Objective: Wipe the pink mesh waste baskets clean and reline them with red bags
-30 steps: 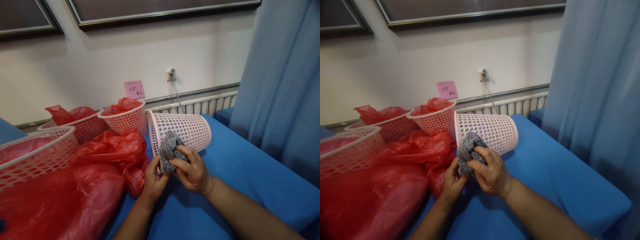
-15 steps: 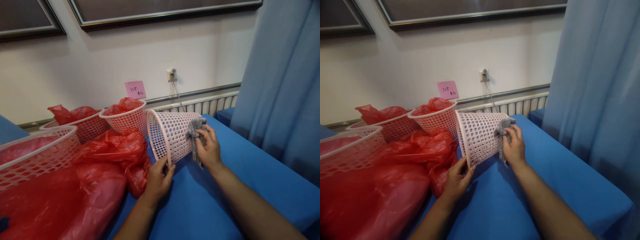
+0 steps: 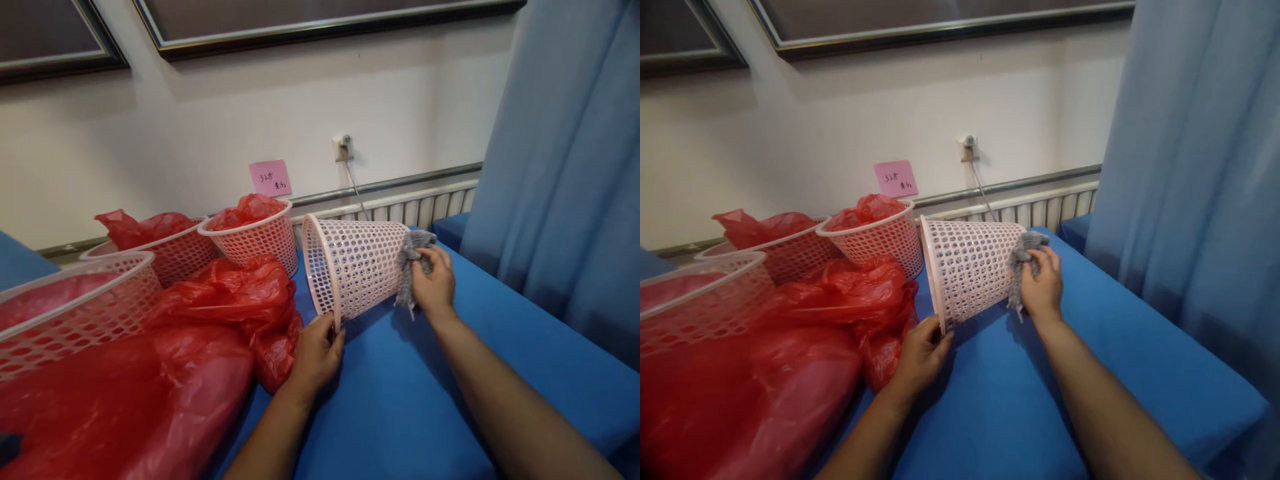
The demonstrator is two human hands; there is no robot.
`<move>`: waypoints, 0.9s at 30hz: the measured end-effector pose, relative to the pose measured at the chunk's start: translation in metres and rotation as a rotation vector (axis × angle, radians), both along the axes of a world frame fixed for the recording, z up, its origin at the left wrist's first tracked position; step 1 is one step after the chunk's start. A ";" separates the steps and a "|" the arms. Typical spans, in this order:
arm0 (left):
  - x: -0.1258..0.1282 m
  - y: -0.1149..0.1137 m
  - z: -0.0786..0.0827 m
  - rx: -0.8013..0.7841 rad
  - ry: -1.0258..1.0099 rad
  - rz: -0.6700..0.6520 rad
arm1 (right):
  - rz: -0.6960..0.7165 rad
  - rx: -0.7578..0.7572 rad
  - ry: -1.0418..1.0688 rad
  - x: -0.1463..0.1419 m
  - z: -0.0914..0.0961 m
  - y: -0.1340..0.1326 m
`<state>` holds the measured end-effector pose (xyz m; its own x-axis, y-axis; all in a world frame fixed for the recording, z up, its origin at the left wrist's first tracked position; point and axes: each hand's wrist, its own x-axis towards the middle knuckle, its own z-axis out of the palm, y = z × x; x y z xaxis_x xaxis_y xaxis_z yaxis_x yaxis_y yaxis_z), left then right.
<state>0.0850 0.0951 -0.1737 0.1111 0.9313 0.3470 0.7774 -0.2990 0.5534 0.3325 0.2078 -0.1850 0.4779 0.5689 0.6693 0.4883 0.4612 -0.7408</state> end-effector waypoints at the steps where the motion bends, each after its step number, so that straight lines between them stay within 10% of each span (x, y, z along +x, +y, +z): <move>1: 0.000 0.000 0.000 -0.011 0.017 0.005 | -0.037 -0.087 0.101 0.010 -0.003 0.012; 5: 0.002 0.001 0.000 -0.068 0.066 -0.018 | -0.037 -0.159 0.225 0.017 -0.004 0.021; 15: 0.007 -0.002 -0.004 -0.094 0.082 -0.088 | 0.434 0.464 -0.453 -0.057 0.023 -0.093; 22: 0.004 0.002 -0.002 -0.134 0.106 -0.039 | 0.015 0.012 -0.006 0.001 0.005 -0.004; 27: 0.004 0.002 -0.001 -0.174 0.160 -0.013 | -0.034 -0.191 0.269 0.018 -0.001 0.018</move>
<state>0.0890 0.0971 -0.1746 0.1639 0.9737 0.1582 0.8562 -0.2201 0.4674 0.3508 0.2256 -0.1862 0.6442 0.6525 0.3991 0.2764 0.2879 -0.9169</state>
